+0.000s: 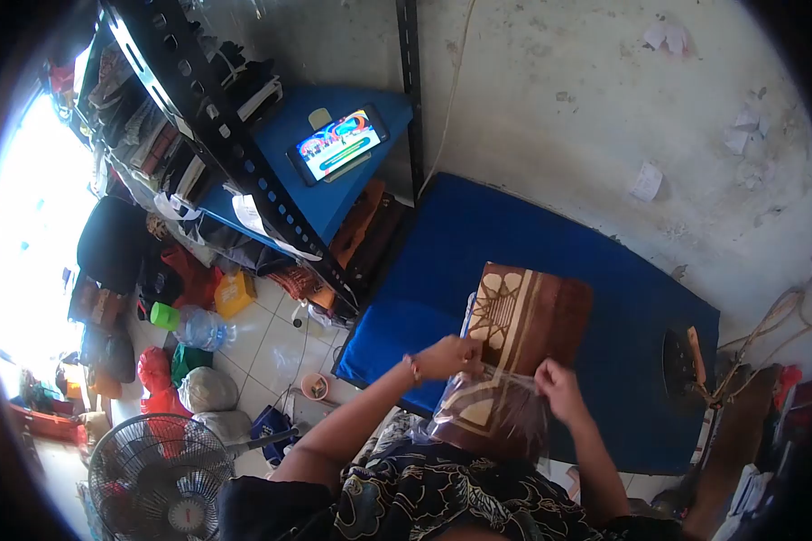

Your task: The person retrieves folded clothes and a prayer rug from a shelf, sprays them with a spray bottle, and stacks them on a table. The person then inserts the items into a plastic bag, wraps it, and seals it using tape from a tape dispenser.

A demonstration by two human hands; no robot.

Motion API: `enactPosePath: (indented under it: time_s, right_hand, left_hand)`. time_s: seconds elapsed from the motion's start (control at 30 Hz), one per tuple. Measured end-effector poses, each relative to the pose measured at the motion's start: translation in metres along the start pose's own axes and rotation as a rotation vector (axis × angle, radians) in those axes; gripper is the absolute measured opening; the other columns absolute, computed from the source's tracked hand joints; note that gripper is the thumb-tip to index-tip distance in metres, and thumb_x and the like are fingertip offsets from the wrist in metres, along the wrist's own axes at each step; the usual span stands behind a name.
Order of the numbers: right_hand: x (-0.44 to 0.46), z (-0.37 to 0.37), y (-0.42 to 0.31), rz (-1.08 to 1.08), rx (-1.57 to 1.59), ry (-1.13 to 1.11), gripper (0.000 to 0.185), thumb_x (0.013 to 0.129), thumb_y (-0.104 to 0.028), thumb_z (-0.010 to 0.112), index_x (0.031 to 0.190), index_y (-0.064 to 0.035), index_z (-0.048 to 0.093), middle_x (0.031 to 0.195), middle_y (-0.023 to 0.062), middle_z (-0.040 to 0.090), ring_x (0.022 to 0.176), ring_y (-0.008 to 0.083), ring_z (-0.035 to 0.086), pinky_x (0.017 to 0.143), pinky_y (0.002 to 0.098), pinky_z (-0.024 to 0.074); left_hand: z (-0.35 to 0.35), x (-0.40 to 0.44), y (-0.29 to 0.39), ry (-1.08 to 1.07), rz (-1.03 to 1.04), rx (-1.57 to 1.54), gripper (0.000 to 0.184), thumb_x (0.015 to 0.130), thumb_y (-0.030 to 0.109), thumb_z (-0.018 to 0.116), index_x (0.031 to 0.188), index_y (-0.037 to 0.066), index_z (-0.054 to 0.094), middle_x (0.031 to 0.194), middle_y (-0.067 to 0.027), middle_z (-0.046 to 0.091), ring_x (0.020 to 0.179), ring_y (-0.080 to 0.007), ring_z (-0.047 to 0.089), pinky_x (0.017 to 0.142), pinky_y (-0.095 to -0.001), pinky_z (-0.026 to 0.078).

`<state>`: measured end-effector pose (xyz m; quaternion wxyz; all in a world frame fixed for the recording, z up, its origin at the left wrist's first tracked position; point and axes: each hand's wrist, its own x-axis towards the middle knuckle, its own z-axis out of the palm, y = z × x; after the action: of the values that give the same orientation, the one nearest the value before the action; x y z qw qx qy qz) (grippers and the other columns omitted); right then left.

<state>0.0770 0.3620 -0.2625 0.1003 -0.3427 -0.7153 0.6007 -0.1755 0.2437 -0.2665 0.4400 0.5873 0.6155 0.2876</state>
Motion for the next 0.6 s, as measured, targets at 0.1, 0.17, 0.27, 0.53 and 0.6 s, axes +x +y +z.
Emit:
enactPosePath:
  time_s: [0.1,0.17,0.27,0.53,0.6]
  right_hand:
    - [0.023,-0.026,-0.007,0.255,0.323,-0.131,0.018,0.079,-0.01,0.068,0.075,-0.006,0.05,0.069,0.0006,0.052,0.065,0.0127,0.051,0.06,0.0299,0.042]
    - [0.023,-0.033,-0.016,0.172,0.165,-0.121,0.024,0.077,-0.016,0.072,0.075,-0.007,0.05,0.068,0.0001,0.052,0.064,0.0117,0.05,0.061,0.0293,0.0424]
    - [-0.002,-0.037,-0.014,-0.074,-0.358,0.013,0.035,0.068,-0.021,0.08,0.075,-0.0084,0.049,0.068,-0.0001,0.051,0.069,0.0134,0.049,0.068,0.0296,0.0426]
    - [0.029,-0.045,0.079,-0.049,0.383,0.56,0.04,0.083,-0.042,0.063,0.089,-0.0067,0.046,0.086,0.003,0.046,0.084,0.0176,0.046,0.083,0.0326,0.0388]
    - [0.043,-0.045,0.127,0.11,0.643,0.634,0.055,0.09,-0.056,0.045,0.108,-0.0039,0.048,0.104,0.006,0.048,0.096,0.0201,0.048,0.088,0.0354,0.0391]
  left_hand:
    - [-0.005,0.023,-0.03,-0.194,-0.002,-0.471,0.024,0.077,0.02,0.071,0.079,0.004,0.054,0.071,-0.0043,0.059,0.069,-0.0159,0.057,0.07,-0.0297,0.044]
    - [-0.012,0.025,-0.028,-0.184,0.057,-0.549,0.025,0.077,0.02,0.072,0.077,0.004,0.052,0.071,-0.0027,0.058,0.07,-0.0126,0.057,0.071,-0.0284,0.044]
    - [-0.007,0.006,-0.036,0.06,0.271,-0.262,0.023,0.078,0.017,0.071,0.08,0.003,0.053,0.076,-0.0017,0.058,0.074,-0.0103,0.057,0.076,-0.0277,0.045]
    - [0.067,0.012,-0.044,0.897,-0.022,-0.762,0.033,0.085,0.023,0.064,0.102,-0.003,0.054,0.094,-0.0129,0.059,0.084,-0.0134,0.057,0.078,-0.0283,0.045]
    - [0.086,0.037,-0.059,1.187,-0.128,-0.721,0.041,0.091,0.034,0.055,0.112,-0.001,0.053,0.093,-0.0114,0.06,0.089,-0.0169,0.056,0.083,-0.0272,0.043]
